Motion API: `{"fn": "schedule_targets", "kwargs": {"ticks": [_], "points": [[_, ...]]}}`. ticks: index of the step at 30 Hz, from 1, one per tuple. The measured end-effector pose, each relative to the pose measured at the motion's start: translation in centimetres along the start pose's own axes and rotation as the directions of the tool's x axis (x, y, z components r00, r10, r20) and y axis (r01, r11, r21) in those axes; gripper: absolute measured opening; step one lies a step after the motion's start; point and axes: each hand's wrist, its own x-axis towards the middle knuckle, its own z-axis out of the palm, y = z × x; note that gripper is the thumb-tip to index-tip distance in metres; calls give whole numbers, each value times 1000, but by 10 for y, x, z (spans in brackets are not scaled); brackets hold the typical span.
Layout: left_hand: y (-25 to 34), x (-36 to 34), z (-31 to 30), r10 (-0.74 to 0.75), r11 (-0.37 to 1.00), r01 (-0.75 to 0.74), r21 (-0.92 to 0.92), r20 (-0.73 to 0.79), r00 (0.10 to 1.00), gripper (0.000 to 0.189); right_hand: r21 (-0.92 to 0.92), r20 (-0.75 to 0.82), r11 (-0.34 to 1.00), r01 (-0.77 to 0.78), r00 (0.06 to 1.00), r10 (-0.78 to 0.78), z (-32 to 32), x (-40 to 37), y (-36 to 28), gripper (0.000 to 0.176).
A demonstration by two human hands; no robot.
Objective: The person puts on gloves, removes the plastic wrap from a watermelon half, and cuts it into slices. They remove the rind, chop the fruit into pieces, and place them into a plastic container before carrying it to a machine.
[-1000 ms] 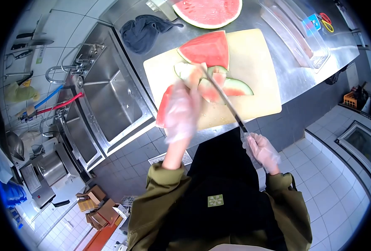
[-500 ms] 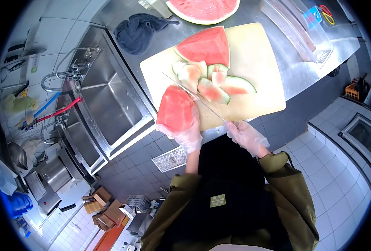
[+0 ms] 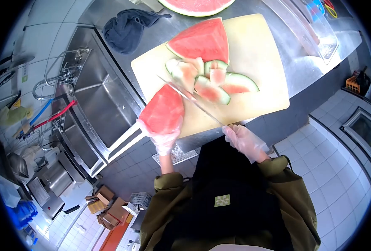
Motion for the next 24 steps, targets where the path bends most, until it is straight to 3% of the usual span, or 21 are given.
{"fn": "schedule_targets", "kwargs": {"ticks": [3, 6, 9, 11, 13, 14, 16, 17, 19, 24], "points": [[-7, 0, -5, -87, 994, 93, -54, 106, 991, 113, -296, -81, 951, 83, 990, -112, 19, -5, -8, 32], [-11, -2, -7, -128, 988, 139, -61, 154, 980, 116, -317, -103, 948, 37, 992, -73, 33, -4, -15, 36], [-16, -4, -8, -127, 990, 135, -40, 172, 977, 118, -275, -115, 957, 95, 985, -131, 39, 3, -9, 38], [-15, -6, -4, -87, 992, 96, -83, 111, 990, 117, -322, -131, 943, 78, 983, -126, 42, 13, -3, 39], [-19, -11, -3, -69, 997, 69, -21, 11, 998, 89, -420, -168, 908, 9, 982, -87, 44, 22, 1, 42], [-25, -13, -2, -58, 996, 62, 57, -60, 997, 65, -402, -167, 913, -72, 986, 5, 45, 24, -2, 45], [-17, -7, -2, 112, 970, -83, 230, -117, 987, 65, -389, -164, 891, -235, 969, 184, 44, 21, -14, 51], [-13, 4, -8, 268, 919, -226, 324, -91, 959, 82, -397, -146, 897, -193, 978, 146, 45, 17, -21, 49], [-7, 15, -8, 383, 874, -335, 352, -73, 921, 99, -447, -93, 895, -6, 995, -39, 43, 13, -12, 46], [-20, 2, -10, 193, 981, -191, 33, -67, 979, 87, 54, -69, 999, 4, 998, 0, 67, -6, -17, 33]]}}
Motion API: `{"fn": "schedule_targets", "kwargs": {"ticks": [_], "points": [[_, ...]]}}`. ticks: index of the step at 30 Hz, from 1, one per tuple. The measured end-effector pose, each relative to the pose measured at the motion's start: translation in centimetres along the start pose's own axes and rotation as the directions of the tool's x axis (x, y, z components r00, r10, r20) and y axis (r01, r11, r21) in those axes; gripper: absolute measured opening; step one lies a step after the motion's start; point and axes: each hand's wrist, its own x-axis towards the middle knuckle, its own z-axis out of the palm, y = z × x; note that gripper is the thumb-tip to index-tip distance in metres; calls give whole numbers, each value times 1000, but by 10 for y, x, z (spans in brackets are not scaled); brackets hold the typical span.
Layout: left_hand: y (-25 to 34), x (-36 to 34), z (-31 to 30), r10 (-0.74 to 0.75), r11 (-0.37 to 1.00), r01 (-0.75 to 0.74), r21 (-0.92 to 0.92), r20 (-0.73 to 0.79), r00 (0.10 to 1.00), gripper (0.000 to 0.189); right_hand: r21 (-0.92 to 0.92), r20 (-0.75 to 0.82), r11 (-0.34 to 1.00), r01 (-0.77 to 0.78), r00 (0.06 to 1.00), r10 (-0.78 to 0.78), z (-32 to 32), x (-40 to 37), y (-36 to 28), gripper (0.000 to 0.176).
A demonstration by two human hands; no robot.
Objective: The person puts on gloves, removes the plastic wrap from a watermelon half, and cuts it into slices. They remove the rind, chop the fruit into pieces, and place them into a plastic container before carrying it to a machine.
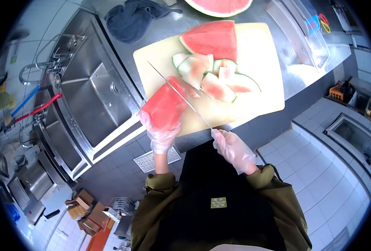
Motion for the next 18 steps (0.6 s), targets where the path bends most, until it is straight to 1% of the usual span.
{"fn": "schedule_targets", "kwargs": {"ticks": [1, 3, 4, 6, 7, 8, 10, 11, 13, 14, 16, 18], "points": [[-2, -1, 1, -9, 999, 8, -39, -24, 1000, 86, 34, 13, 999, 1, 1000, -2, 3, 2, 3, 26], [-5, -3, 5, -32, 993, 24, -119, -69, 997, 83, -116, -13, 993, -27, 1000, 25, 4, 12, 5, 27], [-8, -3, 5, -41, 993, 36, -110, -45, 998, 83, -188, -27, 981, -42, 999, 37, 3, 19, 9, 28], [-11, -5, -1, -66, 994, 67, -87, 6, 998, 82, -165, -60, 985, -48, 997, 39, 4, 36, 13, 35], [-7, -2, -2, -86, 996, 88, -26, 56, 995, 82, -255, -98, 961, -108, 992, 85, 7, 36, 7, 37], [-9, -2, -1, -75, 996, 77, -38, 41, 996, 82, -348, -139, 923, -163, 983, 122, 10, 37, -2, 38], [-9, -6, -2, -65, 996, 65, -59, 1, 998, 81, -438, -139, 898, -44, 990, -20, 14, 28, -4, 40], [-7, -5, -4, -81, 996, 82, -39, 17, 997, 85, -482, -130, 876, 25, 986, -100, 15, 24, -6, 41], [-4, -4, -8, -115, 993, 115, 2, 46, 992, 92, -214, -78, 977, 21, 996, -39, 13, 13, -12, 34], [-3, -3, -8, -119, 993, 119, -17, 41, 992, 91, -69, -46, 998, 1, 999, -5, 11, 6, -12, 30], [-2, 2, -8, -119, 991, 121, -53, 43, 992, 90, 95, 25, 995, -17, 1000, 15, 13, -3, -12, 26], [-7, -1, -10, -70, 996, 72, -61, 36, 997, 94, 129, 86, 992, 5, 996, -16, 19, -5, -11, 24]]}}
